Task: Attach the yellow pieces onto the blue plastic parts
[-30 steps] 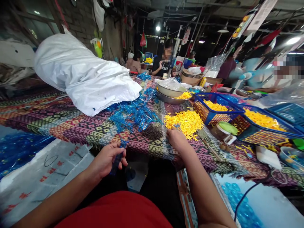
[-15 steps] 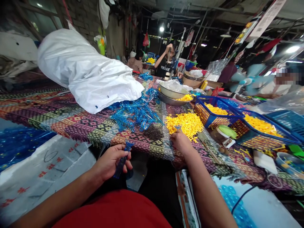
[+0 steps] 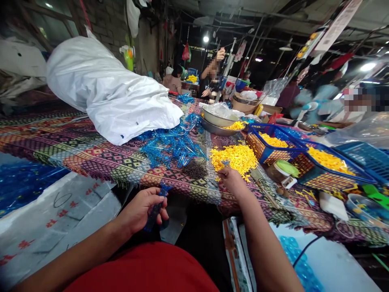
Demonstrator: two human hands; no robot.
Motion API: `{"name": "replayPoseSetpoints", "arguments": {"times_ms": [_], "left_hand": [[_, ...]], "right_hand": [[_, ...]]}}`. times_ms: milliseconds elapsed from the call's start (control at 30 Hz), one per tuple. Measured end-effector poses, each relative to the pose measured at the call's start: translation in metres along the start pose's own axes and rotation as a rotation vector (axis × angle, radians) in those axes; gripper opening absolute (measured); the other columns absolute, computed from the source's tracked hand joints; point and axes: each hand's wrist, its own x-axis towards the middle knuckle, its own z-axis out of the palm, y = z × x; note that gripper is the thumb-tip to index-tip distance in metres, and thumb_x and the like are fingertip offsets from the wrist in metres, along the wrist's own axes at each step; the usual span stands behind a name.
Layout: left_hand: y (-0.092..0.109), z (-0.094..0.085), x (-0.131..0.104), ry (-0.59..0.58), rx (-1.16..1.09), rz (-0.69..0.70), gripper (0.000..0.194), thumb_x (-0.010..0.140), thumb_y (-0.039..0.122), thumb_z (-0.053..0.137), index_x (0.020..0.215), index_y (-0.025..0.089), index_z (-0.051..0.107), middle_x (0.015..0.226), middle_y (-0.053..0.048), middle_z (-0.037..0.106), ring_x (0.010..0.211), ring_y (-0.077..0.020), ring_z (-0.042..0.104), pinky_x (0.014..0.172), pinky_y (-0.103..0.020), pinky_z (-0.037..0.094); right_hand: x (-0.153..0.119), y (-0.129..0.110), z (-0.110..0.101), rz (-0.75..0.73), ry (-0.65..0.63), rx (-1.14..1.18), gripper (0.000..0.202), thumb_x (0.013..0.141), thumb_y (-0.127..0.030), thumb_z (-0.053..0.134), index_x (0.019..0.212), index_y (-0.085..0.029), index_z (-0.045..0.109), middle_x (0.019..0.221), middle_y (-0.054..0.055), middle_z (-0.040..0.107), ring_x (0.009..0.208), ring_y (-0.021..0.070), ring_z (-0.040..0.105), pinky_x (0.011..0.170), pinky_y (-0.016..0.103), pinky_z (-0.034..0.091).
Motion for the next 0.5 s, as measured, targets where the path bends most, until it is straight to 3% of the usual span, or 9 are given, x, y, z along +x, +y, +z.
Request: {"name": "replayPoseSetpoints", "arguments": {"times_ms": [200,300,400,500], "left_hand": [[0.000,0.001,0.000,-0.013,-0.008,0.003,0.013,0.070,0.021,0.056,0.076,0.015,0.046,0.066,0.000,0.055,0.046,-0.0166,0.061,0.036,-0.023,0.044],[0.001,0.001,-0.002,-0.011,-0.016,0.018,0.014,0.070,0.021,0.056,0.076,0.015,0.046,0.069,-0.001,0.056,0.048,-0.0165,0.061,0.038,-0.024,0.044],[0.003,0.004,-0.004,-0.014,-0.018,0.051,0.013,0.070,0.020,0.056,0.078,0.015,0.047,0.073,-0.002,0.057,0.052,-0.0164,0.062,0.043,-0.026,0.048],[0.004,0.011,-0.005,-0.006,-0.013,0.085,0.014,0.071,0.018,0.056,0.081,0.015,0.047,0.074,-0.002,0.058,0.053,-0.0156,0.062,0.047,-0.029,0.050]], "right_hand": [[-0.005,-0.002,-0.001,-0.058,0.004,0.113,0.016,0.069,-0.015,0.056,0.072,-0.019,0.071,0.075,0.005,0.069,0.069,0.0165,0.062,0.067,0.023,0.045],[-0.010,-0.011,-0.003,-0.031,0.048,0.160,0.012,0.070,-0.018,0.056,0.068,-0.017,0.068,0.068,0.004,0.068,0.066,0.0170,0.061,0.063,0.025,0.046],[-0.021,-0.042,-0.006,-0.007,0.111,0.411,0.017,0.075,-0.029,0.056,0.078,-0.016,0.067,0.064,0.002,0.064,0.053,0.0144,0.058,0.051,0.025,0.046],[-0.035,-0.093,-0.008,-0.117,0.103,0.747,0.016,0.077,-0.031,0.059,0.083,-0.018,0.065,0.064,0.000,0.061,0.052,0.0126,0.057,0.048,0.023,0.045]]}}
